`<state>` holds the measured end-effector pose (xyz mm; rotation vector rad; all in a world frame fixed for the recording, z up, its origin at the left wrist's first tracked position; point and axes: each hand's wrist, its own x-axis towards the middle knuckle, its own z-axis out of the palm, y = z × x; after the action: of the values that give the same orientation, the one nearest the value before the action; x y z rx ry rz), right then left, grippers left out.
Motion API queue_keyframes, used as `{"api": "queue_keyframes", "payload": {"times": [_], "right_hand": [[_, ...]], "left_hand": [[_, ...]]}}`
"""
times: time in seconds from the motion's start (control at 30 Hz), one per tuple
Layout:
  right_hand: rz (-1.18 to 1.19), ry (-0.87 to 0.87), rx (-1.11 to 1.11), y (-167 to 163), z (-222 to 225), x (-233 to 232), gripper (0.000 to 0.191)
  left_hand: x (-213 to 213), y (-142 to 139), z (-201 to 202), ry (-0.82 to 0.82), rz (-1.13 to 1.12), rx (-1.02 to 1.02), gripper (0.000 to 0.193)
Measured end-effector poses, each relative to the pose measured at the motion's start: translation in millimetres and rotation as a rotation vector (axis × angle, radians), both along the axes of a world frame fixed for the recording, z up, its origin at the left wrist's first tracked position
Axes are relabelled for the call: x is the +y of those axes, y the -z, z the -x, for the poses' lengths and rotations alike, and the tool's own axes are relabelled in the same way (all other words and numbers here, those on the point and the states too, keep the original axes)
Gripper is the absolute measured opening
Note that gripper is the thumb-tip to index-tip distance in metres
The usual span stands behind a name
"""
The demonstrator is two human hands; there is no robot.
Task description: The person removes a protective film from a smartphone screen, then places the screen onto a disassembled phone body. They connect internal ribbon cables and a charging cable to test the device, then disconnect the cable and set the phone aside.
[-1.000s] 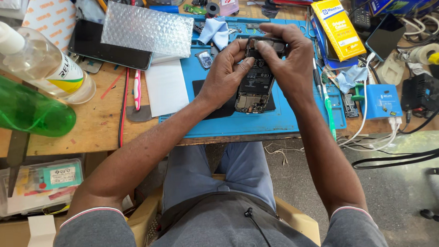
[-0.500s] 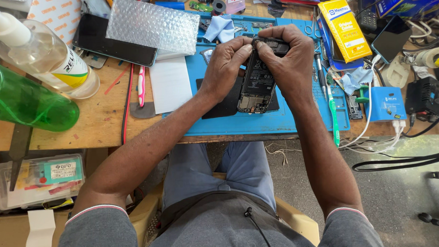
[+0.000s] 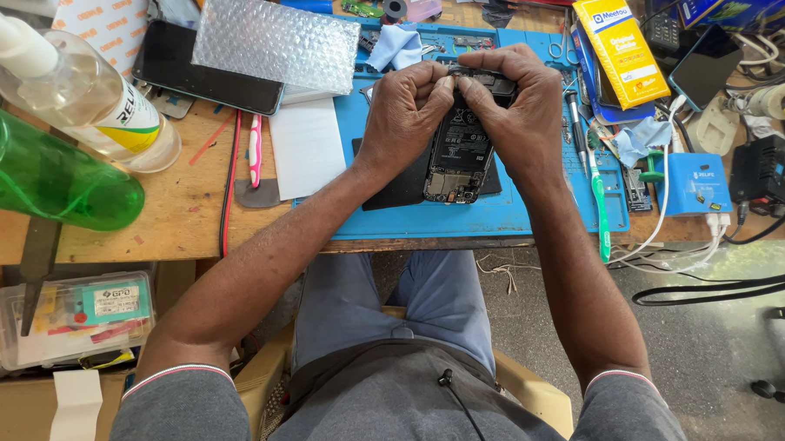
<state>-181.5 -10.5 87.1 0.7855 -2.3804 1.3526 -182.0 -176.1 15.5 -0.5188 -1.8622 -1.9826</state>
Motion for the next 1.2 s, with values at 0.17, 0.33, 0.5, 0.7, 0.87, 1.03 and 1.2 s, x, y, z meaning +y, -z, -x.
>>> {"api": "queue_keyframes", "payload": {"times": [0.17, 0.33, 0.5, 0.7, 0.87, 1.03, 1.2], "right_hand": [[-0.013, 0.020, 0.020, 0.1, 1.9, -4.0, 0.020], [-0.022, 0.033, 0.015, 0.0, 2.0, -2.8, 0.019], [-0.017, 0.032, 0.013, -0.3, 2.1, -2.3, 0.019], [-0.016, 0.049, -0.012, -1.2, 0.1, -7.4, 0.019], [-0.036, 0.041, 0.012, -3.9, -0.3, -10.3, 0.018], [-0.042, 0.036, 0.014, -5.2, -0.3, -10.6, 0.017], [-0.046, 0.030, 0.027, -3.2, 1.1, -8.8, 0.017]], "left_hand": [[-2.2, -2.7, -1.8, -0.024, 0.033, 0.005, 0.020], [-2.2, -3.2, -2.8, -0.025, 0.050, 0.025, 0.019], [-0.7, -1.8, -1.0, -0.012, 0.044, 0.063, 0.015], [0.0, 1.2, -1.1, -0.023, 0.015, 0.027, 0.013], [-0.1, 1.5, -1.7, -0.061, 0.011, 0.035, 0.012], [-0.6, -1.1, -3.2, -0.057, -0.003, 0.048, 0.012], [-4.3, -4.2, -4.5, -0.010, -0.032, 0.065, 0.015]]}}
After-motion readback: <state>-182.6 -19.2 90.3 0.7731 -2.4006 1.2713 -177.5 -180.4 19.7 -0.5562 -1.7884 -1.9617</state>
